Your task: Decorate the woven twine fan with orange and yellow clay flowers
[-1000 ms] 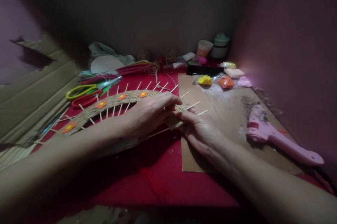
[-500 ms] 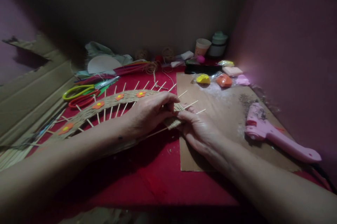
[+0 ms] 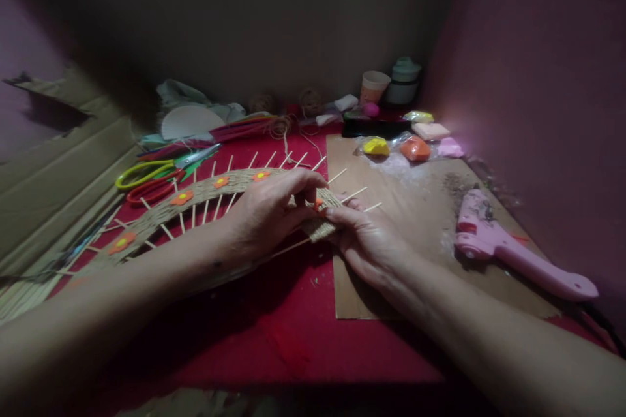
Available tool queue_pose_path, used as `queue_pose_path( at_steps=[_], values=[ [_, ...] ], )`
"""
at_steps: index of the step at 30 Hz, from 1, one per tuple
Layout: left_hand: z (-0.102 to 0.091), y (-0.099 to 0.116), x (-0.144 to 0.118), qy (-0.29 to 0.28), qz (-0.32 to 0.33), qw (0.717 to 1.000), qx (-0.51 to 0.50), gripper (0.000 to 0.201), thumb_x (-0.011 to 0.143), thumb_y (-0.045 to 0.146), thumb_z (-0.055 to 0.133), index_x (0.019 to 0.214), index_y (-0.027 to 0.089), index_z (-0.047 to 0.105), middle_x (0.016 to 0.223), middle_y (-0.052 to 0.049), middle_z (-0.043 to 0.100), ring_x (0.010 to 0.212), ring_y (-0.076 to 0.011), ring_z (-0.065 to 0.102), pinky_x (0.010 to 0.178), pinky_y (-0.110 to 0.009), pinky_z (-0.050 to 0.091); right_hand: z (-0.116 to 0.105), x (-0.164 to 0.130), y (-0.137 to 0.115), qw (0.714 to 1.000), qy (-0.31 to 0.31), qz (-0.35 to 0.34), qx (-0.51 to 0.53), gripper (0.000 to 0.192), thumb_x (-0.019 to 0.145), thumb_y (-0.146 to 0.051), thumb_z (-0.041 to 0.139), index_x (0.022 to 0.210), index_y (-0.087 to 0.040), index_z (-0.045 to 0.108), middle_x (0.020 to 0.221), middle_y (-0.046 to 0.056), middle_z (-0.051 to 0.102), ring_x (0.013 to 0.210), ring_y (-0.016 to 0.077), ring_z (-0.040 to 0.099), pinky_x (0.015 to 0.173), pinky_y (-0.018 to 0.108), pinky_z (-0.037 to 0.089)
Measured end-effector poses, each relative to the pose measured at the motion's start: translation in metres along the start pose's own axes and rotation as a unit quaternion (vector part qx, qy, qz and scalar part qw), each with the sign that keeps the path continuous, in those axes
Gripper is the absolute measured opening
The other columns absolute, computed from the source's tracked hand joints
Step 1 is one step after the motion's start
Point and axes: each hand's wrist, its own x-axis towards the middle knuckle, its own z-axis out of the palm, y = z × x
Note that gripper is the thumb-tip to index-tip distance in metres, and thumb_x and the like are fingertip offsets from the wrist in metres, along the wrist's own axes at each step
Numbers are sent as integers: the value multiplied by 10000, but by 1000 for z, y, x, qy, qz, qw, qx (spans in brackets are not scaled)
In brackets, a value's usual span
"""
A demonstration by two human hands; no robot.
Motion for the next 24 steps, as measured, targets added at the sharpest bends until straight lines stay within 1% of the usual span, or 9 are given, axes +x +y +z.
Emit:
queue_pose_path(
  at_steps=[4, 7, 10, 15, 18, 20, 24],
  values=[
    [-1, 2, -2, 4, -3, 1000, 2, 194, 797, 148, 640, 985, 156, 595, 814, 5, 630, 688, -89, 549, 626, -204, 441, 0, 0, -1, 1000, -19, -1, -9, 179, 591, -47, 620, 734, -155, 607, 695, 8, 627, 638, 117, 557, 631, 257, 443],
    [-1, 6, -3, -6, -3, 1000, 9, 169, 812, 162, 624, 976, 162, 588, 836, -9, 642, 708, -101, 562, 631, -216, 453, -1, 0, -1, 1000, -12, 2, -5, 184, 598, -40, 621, 733, -160, 592, 703, 13, 618, 649, 126, 557, 621, 261, 440],
    [1, 9, -3, -4, 11, 1000, 12, 143, 825, 176, 614, 965, 162, 591, 844, -24, 655, 718, -108, 574, 632, -222, 460, -2, 0, 0, 1000, -9, -2, -4, 180, 602, -42, 629, 728, -162, 581, 706, 15, 607, 652, 130, 555, 615, 264, 440],
    [4, 6, -3, 2, 30, 1000, 0, 142, 855, 146, 561, 993, 167, 592, 876, -33, 672, 750, -107, 590, 685, -235, 478, -3, 0, 2, 1000, -6, -8, -6, 174, 602, -28, 621, 714, -156, 584, 713, 19, 603, 667, 128, 555, 640, 274, 449],
    [4, 4, -2, 13, 40, 999, -1, 153, 844, 122, 560, 986, 163, 602, 872, -36, 675, 764, -113, 598, 708, -245, 482, -4, 1, 3, 1000, -19, -12, -4, 184, 602, -30, 616, 726, -163, 591, 730, 13, 614, 675, 128, 559, 658, 283, 459],
    [2, 4, -1, 13, 21, 1000, -15, 181, 826, 115, 575, 997, 164, 606, 829, -22, 671, 738, -111, 599, 685, -235, 481, -4, 1, 2, 1000, -14, -10, -3, 186, 599, -32, 618, 724, -167, 585, 730, 11, 615, 669, 127, 558, 651, 279, 455],
    [-2, 3, 0, -10, -34, 995, -92, 251, 797, 118, 594, 1046, 153, 586, 774, -8, 653, 661, -100, 581, 604, -216, 473, -1, -1, 0, 1000, 0, 6, -1, 183, 589, -31, 636, 711, -158, 585, 694, 13, 608, 646, 123, 550, 649, 269, 447]
  ],
)
